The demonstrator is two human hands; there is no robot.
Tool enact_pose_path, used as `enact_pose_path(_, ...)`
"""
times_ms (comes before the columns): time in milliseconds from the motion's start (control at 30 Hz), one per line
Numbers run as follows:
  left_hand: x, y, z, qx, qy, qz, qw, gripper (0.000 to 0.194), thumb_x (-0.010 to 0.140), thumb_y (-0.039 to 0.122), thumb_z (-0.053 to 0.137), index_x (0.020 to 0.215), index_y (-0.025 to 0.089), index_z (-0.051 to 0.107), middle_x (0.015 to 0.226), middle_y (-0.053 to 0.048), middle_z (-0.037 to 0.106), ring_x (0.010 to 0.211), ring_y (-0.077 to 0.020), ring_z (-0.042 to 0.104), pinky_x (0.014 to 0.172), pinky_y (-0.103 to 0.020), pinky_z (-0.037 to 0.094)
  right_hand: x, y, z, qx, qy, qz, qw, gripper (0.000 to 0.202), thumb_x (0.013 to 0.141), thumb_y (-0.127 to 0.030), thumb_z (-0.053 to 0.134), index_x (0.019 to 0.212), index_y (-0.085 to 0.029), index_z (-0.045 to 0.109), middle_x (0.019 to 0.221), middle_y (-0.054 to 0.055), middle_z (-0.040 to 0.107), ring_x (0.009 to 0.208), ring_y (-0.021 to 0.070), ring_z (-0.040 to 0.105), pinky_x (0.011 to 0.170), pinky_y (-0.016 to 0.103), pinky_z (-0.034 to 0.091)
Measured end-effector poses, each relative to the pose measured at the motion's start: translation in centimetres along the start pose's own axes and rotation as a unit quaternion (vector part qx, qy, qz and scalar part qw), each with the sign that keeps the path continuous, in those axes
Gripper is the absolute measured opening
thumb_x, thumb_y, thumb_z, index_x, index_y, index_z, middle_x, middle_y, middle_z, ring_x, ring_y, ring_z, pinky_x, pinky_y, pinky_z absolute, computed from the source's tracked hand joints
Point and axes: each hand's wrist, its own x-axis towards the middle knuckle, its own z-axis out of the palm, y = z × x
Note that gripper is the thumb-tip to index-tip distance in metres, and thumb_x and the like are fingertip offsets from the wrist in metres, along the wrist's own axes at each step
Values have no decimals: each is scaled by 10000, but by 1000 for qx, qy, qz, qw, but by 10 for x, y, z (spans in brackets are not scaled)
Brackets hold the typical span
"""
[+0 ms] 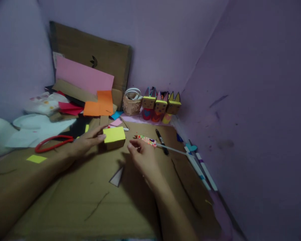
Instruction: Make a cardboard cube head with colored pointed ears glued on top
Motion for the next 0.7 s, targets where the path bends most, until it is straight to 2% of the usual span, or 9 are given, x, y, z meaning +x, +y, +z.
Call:
enact_pose_path(100, -12, 6, -3, -2, 122, 13, 992, 559, 738, 443, 572, 1223, 171, 512, 1162, -103, 597, 1052, -230, 564, 885, -332, 445, -4, -7, -23, -25, 30, -29, 999, 294, 674, -386, 618, 823, -139, 675, 648, 15, 626, 423, 91, 491, 363, 201, 362)
enact_pose_path(200, -32, 18, 4, 111, 299, 56, 946, 351, 741, 382, 595, 1038, 194, 593, 943, -46, 629, 803, -177, 586, 737, -294, 466, -10, -5, -52, -125, 97, -54, 986, 293, 689, -420, 594, 705, -136, 666, 562, 14, 607, 417, 104, 481, 393, 219, 358)
enact_pose_path(233, -40, 22, 10, 152, 306, 75, 937, 270, 757, 372, 584, 968, 207, 606, 864, -23, 625, 733, -161, 571, 677, -274, 455, -12, -4, -61, -173, 110, -63, 977, 291, 700, -419, 585, 676, -139, 662, 548, 19, 607, 425, 113, 489, 406, 224, 356)
enact_pose_path(300, -55, 29, 28, 217, 164, 96, 958, 174, 785, 371, 547, 840, 223, 619, 751, 1, 612, 647, -149, 554, 589, -254, 420, -15, 0, -75, -259, 117, -68, 956, 291, 726, -411, 562, 669, -146, 668, 551, 35, 625, 463, 140, 527, 439, 238, 358)
enact_pose_path(333, -62, 32, 38, 255, 54, 84, 962, 173, 796, 370, 533, 847, 229, 619, 737, 3, 608, 631, -149, 553, 574, -255, 408, -17, 0, -78, -296, 120, -66, 945, 294, 739, -409, 549, 681, -151, 675, 564, 43, 638, 489, 154, 547, 457, 245, 358)
enact_pose_path(367, -67, 33, 48, 291, -15, 55, 955, 181, 813, 371, 507, 836, 227, 614, 729, -4, 601, 646, -162, 560, 575, -266, 396, -17, 1, -80, -329, 124, -58, 934, 298, 750, -413, 541, 697, -157, 684, 582, 50, 652, 514, 167, 564, 473, 251, 355)
enact_pose_path(433, -72, 33, 66, 359, -97, 17, 928, 199, 806, 372, 502, 786, 201, 602, 787, -45, 602, 697, -201, 571, 602, -298, 389, -17, 0, -76, -388, 127, -32, 912, 316, 761, -444, 538, 709, -174, 694, 609, 58, 671, 549, 182, 583, 490, 258, 336)
enact_pose_path(567, -70, 29, 80, 385, -126, -46, 913, 132, 780, 269, 496, 825, 185, 587, 867, -71, 609, 737, -214, 580, 620, -302, 370, -6, 4, -59, -440, 87, 30, 893, 317, 655, -505, 643, 663, -190, 679, 629, 67, 671, 599, 208, 590, 485, 259, 280)
enact_pose_path(700, -65, 30, 74, 307, -128, -100, 938, 21, 713, 226, 557, 713, 205, 559, 714, 0, 616, 657, -170, 556, 558, -257, 320, 9, 16, -53, -269, 91, 65, 957, 186, 521, -319, 729, 549, -174, 617, 502, 20, 570, 557, 184, 540, 459, 241, 271)
